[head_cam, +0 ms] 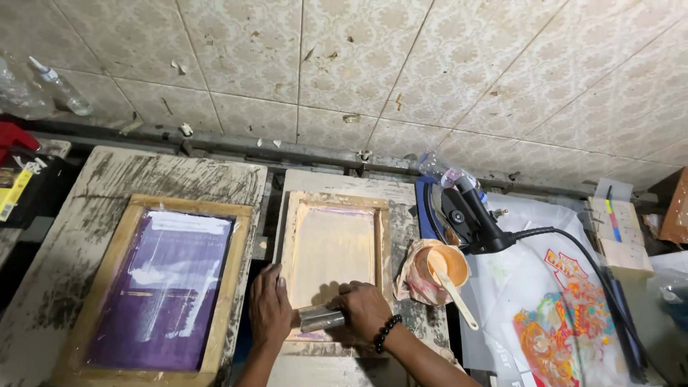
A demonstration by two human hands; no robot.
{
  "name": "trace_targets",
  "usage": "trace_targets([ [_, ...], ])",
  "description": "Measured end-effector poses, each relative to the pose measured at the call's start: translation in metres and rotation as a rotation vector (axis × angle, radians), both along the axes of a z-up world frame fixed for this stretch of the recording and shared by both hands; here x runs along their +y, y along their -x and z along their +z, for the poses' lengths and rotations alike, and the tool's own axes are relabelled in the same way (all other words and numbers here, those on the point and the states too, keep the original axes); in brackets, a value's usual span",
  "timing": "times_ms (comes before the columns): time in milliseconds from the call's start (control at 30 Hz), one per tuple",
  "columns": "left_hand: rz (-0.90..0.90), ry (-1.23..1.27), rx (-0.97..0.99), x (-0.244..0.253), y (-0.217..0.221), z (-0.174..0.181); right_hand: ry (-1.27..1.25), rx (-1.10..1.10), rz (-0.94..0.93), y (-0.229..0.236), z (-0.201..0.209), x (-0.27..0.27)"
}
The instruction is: Spreading a coating onto a screen printing frame using a hand scraper
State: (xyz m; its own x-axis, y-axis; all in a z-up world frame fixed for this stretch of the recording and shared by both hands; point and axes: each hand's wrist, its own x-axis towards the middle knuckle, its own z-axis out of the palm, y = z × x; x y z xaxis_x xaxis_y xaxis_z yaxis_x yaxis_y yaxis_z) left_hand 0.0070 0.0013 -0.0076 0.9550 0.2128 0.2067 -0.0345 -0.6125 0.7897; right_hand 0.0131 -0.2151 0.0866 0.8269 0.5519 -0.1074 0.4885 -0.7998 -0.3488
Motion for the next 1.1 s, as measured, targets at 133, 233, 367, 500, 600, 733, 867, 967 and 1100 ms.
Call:
trace_targets([
  [133, 0.001, 0.013, 0.083, -0.001, 0.003, 0.010, -0.031, -0.088, -0.045, -0.022, 0.009, -0.004],
  [233, 0.011, -0.032, 0.045, 0.000, 0.003, 0.001, -0.043, -0.439, -0.169, -0.079, -0.024, -0.002],
  [367, 0.017, -0.051, 0.026, -0.001, 0.007, 0.004, 0.074, -0.406, -0.232, -0.085, -0.070, 0.000],
  [500, 0.012, -0.039, 0.035, 0.001, -0.001, 0.005, -0.094, -0.431, -0.198, -0.028, -0.036, 0.003],
  [600, 0.004, -0.029, 0.009, -0.002, 0.011, 0.006, -0.105, -0.341, -0.134, -0.007, -0.013, -0.009],
  [733, 0.010, -0.021, 0.047, 0.001, 0.006, 0.004, -0.026, -0.368, -0.228, -0.061, -0.003, -0.018],
  [867, -0.004, -0.015, 0.044, -0.001, 0.008, 0.008, 0.127, -0.305, -0.339, -0.140, -0.023, -0.023],
  [967, 0.012, -0.046, 0.046, -0.001, -0.002, 0.008, 0.165, -0.207, -0.360, -0.164, -0.040, -0.028],
  [1100, 0.020, -0.028, 0.038, -0.001, 0.008, 0.007, 0.161, -0.127, -0.300, -0.116, -0.040, -0.024],
])
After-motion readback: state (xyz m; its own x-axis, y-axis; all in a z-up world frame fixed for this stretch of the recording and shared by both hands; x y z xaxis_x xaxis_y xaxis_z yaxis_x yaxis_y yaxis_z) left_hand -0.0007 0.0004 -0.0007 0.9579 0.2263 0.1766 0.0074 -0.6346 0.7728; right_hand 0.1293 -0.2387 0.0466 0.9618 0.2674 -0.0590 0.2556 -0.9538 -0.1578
